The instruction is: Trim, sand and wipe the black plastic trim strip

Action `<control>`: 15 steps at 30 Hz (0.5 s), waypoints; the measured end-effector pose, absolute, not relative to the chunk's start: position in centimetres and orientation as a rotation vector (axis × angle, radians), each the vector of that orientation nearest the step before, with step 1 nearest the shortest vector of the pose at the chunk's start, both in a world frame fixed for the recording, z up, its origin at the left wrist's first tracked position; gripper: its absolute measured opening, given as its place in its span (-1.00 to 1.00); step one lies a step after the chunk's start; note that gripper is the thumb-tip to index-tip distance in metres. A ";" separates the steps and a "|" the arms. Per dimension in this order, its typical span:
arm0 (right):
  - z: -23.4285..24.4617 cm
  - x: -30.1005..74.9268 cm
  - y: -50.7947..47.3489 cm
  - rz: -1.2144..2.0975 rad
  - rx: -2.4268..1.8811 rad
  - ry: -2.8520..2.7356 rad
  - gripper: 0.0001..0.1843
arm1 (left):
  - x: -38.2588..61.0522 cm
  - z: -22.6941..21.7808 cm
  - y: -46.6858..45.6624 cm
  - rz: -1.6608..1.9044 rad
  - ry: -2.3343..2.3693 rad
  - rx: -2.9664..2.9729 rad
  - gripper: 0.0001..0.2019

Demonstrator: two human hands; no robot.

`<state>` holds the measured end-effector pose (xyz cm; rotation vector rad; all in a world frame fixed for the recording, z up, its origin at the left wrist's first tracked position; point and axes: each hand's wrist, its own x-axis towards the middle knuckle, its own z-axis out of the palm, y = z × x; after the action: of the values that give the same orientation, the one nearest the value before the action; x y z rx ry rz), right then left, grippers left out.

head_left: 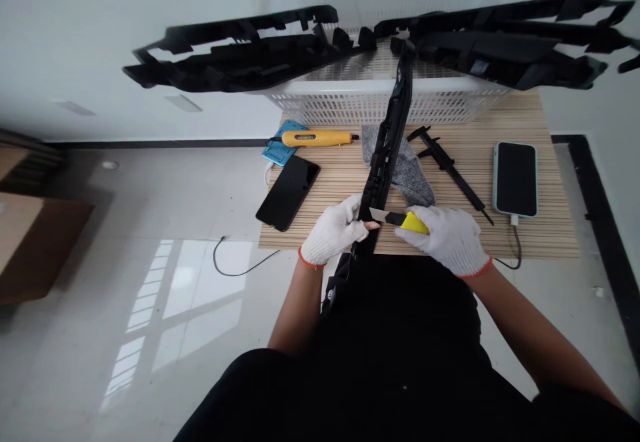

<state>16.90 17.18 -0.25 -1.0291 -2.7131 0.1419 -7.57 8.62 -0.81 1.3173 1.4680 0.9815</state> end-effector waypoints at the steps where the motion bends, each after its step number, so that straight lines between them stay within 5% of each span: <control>1: -0.3 16.9 17.1 0.118 -1.020 -2.704 -0.32 | -7.6 -0.8 8.6 0.983 1.464 1.320 -0.71; 15: -1.0 16.8 16.6 -0.139 -0.952 -2.639 -0.34 | -7.7 -1.2 8.7 0.974 1.482 1.323 -0.64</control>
<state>16.84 16.58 -1.03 -0.9517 -2.6388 -0.1385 -7.69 8.71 -1.19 1.3234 1.4821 0.9745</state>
